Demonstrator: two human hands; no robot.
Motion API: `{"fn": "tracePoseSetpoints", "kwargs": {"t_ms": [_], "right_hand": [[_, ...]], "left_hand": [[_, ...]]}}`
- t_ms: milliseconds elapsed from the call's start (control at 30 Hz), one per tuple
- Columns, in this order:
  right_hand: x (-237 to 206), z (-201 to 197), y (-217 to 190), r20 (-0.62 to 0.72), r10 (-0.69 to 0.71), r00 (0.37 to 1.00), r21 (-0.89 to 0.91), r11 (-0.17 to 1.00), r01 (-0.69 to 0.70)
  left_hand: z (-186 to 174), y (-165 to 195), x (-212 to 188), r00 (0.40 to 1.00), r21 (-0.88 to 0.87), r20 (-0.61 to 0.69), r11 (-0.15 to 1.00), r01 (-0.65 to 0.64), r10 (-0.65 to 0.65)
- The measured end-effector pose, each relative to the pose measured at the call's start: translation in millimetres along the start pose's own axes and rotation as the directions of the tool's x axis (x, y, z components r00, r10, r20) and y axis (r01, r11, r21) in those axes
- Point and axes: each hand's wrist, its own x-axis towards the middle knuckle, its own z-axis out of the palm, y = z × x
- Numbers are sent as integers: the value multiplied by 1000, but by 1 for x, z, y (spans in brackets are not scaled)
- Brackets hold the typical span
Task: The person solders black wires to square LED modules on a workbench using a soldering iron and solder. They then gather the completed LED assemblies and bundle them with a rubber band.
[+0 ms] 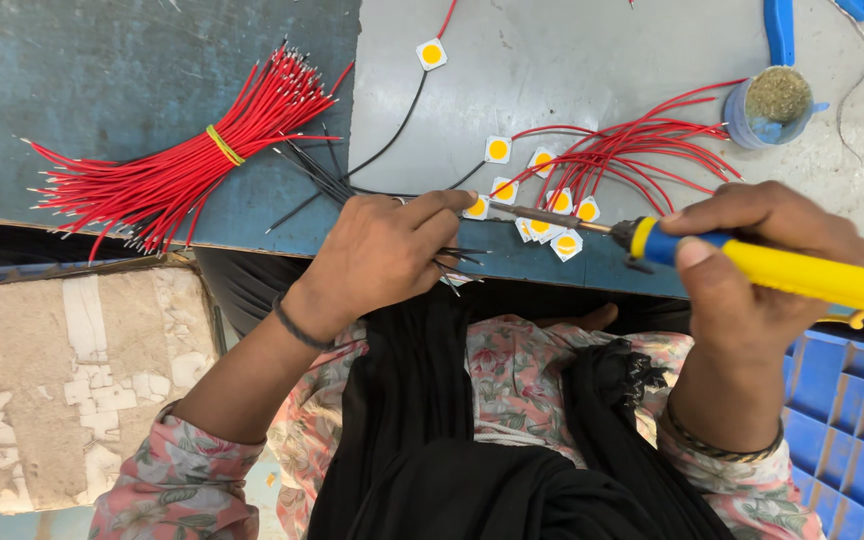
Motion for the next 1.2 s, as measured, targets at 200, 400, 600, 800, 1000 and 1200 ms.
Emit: {"fn": "tracePoseSetpoints", "kwargs": {"t_ms": [200, 400, 600, 800, 1000, 1200], "right_hand": [[5, 12, -7, 81, 33, 996, -91, 995, -26], [10, 20, -11, 97, 19, 995, -87, 996, -10], [9, 20, -15, 108, 35, 994, -110, 994, -23], [12, 22, -17, 143, -21, 989, -81, 996, 33], [9, 20, -13, 133, -41, 990, -74, 996, 52], [8, 14, -6, 87, -60, 994, -68, 996, 66]], "left_hand": [[1, -1, 0, 1000, 6, 26, 1000, 16, -16], [4, -1, 0, 1000, 30, 12, 1000, 7, -8], [5, -1, -1, 1000, 19, 3, 1000, 10, -10], [5, -1, -2, 1000, 22, 7, 1000, 10, -10], [6, -1, -1, 1000, 14, -5, 1000, 8, -7], [6, 0, 0, 1000, 7, -13, 1000, 8, -8]]}}
